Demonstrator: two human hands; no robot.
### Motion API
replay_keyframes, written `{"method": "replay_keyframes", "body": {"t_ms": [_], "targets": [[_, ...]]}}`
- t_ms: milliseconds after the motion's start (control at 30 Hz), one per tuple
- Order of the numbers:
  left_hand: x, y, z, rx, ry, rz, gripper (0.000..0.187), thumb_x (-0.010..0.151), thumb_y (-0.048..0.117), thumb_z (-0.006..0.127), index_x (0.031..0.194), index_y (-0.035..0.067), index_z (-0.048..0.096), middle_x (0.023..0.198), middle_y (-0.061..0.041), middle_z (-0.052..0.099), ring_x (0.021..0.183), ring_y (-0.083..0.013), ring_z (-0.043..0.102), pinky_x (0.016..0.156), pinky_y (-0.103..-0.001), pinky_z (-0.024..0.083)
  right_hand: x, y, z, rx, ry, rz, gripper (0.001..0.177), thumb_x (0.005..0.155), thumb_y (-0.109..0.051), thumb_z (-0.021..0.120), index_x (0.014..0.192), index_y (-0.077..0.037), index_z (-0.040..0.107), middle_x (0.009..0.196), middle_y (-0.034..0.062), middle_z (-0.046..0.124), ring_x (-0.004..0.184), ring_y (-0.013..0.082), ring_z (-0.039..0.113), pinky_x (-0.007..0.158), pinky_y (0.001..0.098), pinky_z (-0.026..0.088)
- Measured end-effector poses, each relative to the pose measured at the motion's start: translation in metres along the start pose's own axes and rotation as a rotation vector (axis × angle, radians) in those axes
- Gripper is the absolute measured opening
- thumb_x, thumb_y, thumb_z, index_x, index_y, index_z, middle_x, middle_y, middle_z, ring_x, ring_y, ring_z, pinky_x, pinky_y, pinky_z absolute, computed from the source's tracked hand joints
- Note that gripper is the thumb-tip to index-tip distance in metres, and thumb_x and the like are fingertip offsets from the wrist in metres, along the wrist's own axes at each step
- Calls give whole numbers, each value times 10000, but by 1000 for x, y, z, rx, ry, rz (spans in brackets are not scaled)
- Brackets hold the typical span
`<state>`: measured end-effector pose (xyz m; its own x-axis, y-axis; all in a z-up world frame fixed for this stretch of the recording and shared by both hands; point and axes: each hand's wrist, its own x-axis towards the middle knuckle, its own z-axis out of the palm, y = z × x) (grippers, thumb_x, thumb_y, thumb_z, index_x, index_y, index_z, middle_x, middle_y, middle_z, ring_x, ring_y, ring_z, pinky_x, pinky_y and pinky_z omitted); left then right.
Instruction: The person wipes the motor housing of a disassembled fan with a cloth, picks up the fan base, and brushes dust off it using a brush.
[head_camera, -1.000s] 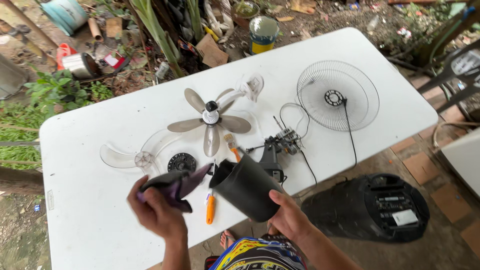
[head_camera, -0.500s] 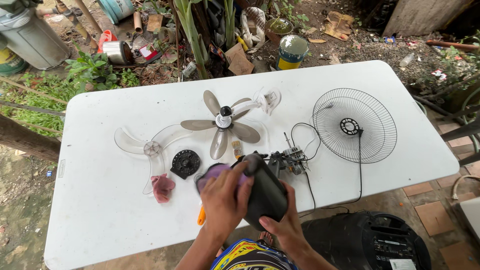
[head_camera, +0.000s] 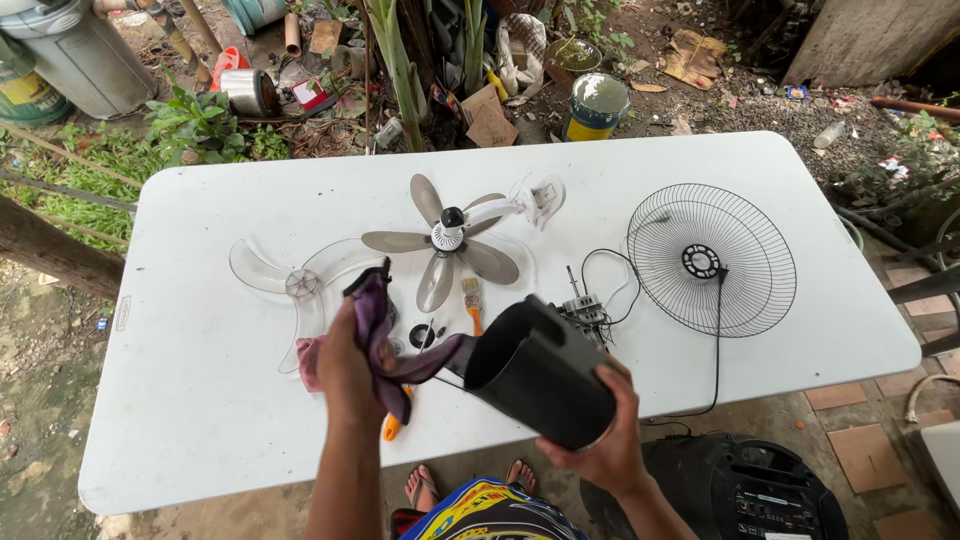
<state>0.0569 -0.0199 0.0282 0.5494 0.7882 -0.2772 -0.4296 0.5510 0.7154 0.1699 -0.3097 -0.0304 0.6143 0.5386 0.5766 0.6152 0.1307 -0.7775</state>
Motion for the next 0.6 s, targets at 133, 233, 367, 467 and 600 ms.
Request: {"method": "replay_keyframes", "body": {"t_ms": [133,233,367,467,600], "targets": [[-42,5,3,701,61,610,180,1061,146,589,960,13,658,953,-80,567,878,-93,507,753,-245,446,13,-4,-9,-205,70,93,1125,654,-259,935,1515,-33,247,1456,228,352,1342,338,497,1063,419,525],[-91,-25,25,867,-102,806,294,883,107,652,1163,101,742,1110,-45,602,750,-166,575,617,-326,471,19,-11,3,-397,81,12,1198,594,-253,947,1521,9,236,1432,238,388,1327,367,477,1082,472,451],[-105,-53,43,1107,-587,1255,363,808,123,761,1171,119,739,1080,-68,654,869,-236,648,700,-325,509,20,-19,20,-425,56,-29,1185,576,-215,938,1519,29,262,1446,245,428,1347,394,480,1100,492,442],[-69,-42,34,1122,-407,1253,318,798,49,758,1110,112,755,1062,-68,675,879,-223,679,699,-338,528,21,-22,14,-423,19,-95,1177,603,-231,944,1526,19,258,1457,250,404,1362,403,465,1106,485,455],[-46,-15,21,1014,-27,902,219,871,4,760,1082,60,740,1027,-96,644,775,-200,661,642,-319,542,22,-24,5,-453,-39,-161,1201,678,-256,944,1552,51,178,1508,259,360,1400,423,433,1127,499,451]]}}
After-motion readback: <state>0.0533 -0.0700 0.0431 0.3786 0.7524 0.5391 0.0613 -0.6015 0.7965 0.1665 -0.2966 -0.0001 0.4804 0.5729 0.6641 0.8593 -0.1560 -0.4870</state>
